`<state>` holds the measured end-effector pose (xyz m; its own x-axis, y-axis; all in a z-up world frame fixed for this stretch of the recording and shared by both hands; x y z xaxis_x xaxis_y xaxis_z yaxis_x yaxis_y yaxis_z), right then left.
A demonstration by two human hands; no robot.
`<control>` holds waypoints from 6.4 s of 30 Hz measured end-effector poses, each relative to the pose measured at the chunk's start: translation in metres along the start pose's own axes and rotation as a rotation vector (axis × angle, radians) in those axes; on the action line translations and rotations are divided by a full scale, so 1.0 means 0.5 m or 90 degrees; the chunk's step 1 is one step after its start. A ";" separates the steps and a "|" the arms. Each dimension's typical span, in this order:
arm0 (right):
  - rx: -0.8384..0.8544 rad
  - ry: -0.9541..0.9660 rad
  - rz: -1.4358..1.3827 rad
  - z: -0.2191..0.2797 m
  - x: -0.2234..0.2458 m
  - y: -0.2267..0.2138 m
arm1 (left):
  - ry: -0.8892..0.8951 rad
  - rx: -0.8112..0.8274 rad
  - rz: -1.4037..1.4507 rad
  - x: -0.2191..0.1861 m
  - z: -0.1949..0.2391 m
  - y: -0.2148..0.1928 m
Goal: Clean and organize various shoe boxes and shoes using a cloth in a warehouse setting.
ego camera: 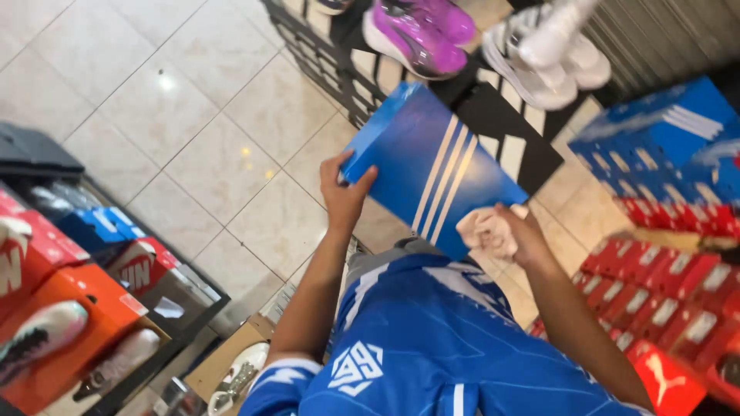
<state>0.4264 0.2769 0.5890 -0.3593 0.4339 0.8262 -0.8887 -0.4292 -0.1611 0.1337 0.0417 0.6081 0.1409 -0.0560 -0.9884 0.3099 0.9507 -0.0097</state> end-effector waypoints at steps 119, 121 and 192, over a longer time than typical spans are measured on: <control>0.550 -0.065 0.188 -0.494 0.216 -0.188 | -0.349 -0.273 -0.248 0.235 0.167 0.698; 0.557 -0.041 0.207 -0.432 0.237 -0.271 | -0.347 -0.268 -0.244 0.226 0.167 0.707; 0.673 -0.360 0.594 -0.488 0.192 -0.210 | -0.046 -0.098 -0.035 0.362 0.420 0.703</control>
<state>0.4157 0.5567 0.5533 -0.2889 -0.5515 0.7825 0.2817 -0.8302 -0.4811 0.4657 0.3018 0.4575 0.1961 -0.1262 -0.9724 0.1716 0.9808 -0.0927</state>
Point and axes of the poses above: each hand's wrist, its own z-axis away from the middle knuckle, its own y-axis out of the palm, x = y × z, the point moved 1 cm from there along -z, towards the middle knuckle, and after that the axes turned 8 degrees about -y, right-handed, at the moved point
